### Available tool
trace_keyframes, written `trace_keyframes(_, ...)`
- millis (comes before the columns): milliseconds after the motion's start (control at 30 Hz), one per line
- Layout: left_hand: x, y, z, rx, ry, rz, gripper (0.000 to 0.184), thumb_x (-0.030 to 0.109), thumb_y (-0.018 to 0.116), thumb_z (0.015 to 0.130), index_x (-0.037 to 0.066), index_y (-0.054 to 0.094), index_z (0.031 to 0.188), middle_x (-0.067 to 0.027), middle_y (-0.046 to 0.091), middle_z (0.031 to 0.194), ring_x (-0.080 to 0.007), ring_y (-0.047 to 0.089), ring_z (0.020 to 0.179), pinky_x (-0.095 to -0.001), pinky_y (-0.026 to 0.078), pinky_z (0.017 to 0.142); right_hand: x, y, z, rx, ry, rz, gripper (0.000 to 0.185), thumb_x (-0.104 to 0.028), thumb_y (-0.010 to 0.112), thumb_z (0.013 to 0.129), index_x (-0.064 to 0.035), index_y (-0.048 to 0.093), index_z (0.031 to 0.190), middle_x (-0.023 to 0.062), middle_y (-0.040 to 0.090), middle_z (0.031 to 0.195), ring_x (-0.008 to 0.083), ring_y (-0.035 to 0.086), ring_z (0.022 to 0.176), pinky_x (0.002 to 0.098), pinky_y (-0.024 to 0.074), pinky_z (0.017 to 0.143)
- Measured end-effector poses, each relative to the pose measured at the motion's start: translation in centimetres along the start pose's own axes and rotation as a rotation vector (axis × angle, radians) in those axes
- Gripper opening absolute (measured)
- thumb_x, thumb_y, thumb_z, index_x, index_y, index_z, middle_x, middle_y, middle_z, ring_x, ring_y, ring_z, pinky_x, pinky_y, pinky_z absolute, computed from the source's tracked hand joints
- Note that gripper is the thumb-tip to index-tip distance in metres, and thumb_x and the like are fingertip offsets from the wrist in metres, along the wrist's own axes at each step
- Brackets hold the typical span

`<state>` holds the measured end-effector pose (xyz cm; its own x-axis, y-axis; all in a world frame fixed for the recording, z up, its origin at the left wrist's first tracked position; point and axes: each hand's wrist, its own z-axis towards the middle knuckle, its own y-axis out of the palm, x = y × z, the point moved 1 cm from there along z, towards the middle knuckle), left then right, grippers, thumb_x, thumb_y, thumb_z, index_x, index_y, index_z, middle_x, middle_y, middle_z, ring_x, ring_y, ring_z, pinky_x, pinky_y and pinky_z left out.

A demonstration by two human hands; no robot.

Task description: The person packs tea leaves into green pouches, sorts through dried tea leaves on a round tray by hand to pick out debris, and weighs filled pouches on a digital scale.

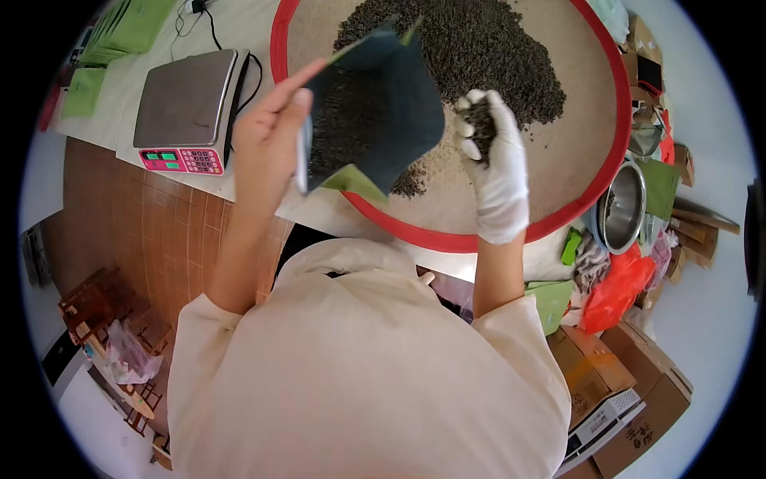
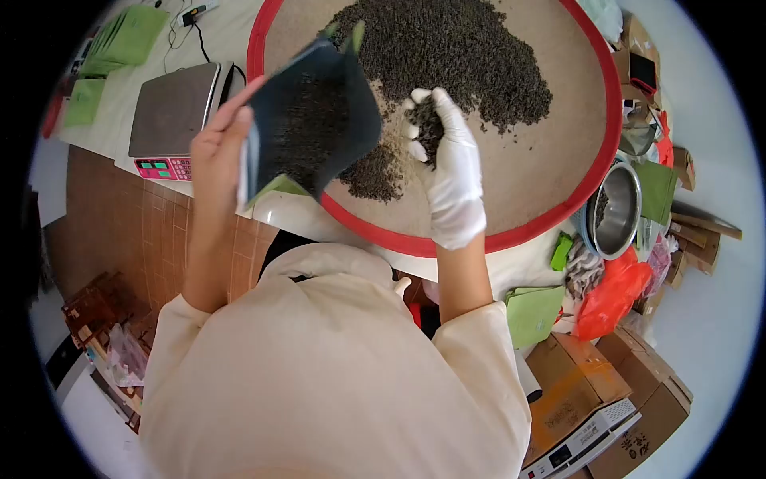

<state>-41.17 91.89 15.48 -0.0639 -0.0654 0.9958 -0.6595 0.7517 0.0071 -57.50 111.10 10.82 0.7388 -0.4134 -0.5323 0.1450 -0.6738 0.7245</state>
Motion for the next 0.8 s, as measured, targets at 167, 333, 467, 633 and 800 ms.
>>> trace_keyframes(167,-1.5,3.5,0.0,-0.126,-0.088,0.257,0.031,0.018,0.051,0.1,0.008,0.062,0.128,0.0097,0.045,0.07,0.0009,0.032,0.06,-0.0183,0.026,0.051,-1.3,7.1,-3.5,-0.023,-0.233,-0.715,0.022,-0.026,0.057,0.095,-0.0065,0.066,0.092,0.0007,0.063,0.078,0.0047,0.052,0.063,0.0168,0.0362,0.048)
trace_keyframes(333,-3.7,4.2,0.0,-0.111,-0.028,0.129,0.031,0.02,0.051,0.1,0.008,0.062,0.127,0.0039,0.063,0.083,-0.0001,0.046,0.064,-0.0165,0.038,0.057,2.5,3.7,-1.8,-0.372,-0.523,-1.496,0.04,-0.033,0.057,0.092,-0.0051,0.063,0.121,0.0242,0.055,0.126,0.0394,0.047,0.121,0.0422,0.0364,0.105)
trace_keyframes(467,-3.4,2.2,0.0,-0.026,-0.027,0.019,0.033,0.018,0.051,0.1,0.004,0.06,0.127,-0.0003,0.068,0.097,-0.0025,0.056,0.076,-0.0162,0.044,0.068,-0.5,3.8,-3.1,-0.34,-0.518,-0.899,0.034,-0.027,0.05,0.099,-0.0015,0.067,0.113,0.0099,0.066,0.116,0.0184,0.061,0.104,0.028,0.0465,0.092)
trace_keyframes(633,-2.8,-4.9,0.8,0.138,0.037,-0.127,0.039,0.017,0.052,0.099,-0.002,0.051,0.133,-0.0135,0.062,0.122,-0.0188,0.062,0.109,-0.0297,0.048,0.096,0.0,-2.8,0.1,0.018,-0.492,-0.806,0.036,-0.032,0.048,0.1,-0.0045,0.068,0.114,0.0111,0.068,0.113,0.0167,0.062,0.098,0.0302,0.0485,0.087)
trace_keyframes(800,1.7,-8.4,-0.1,0.385,0.109,-0.16,0.039,0.014,0.048,0.1,-0.005,0.048,0.134,-0.0159,0.058,0.128,-0.0229,0.06,0.112,-0.0341,0.047,0.098,10.8,-16.4,3.8,0.249,-0.718,-1.738,0.053,-0.034,0.059,0.091,-0.0032,0.05,0.133,0.0237,0.051,0.134,0.0399,0.05,0.122,0.0454,0.0396,0.103)
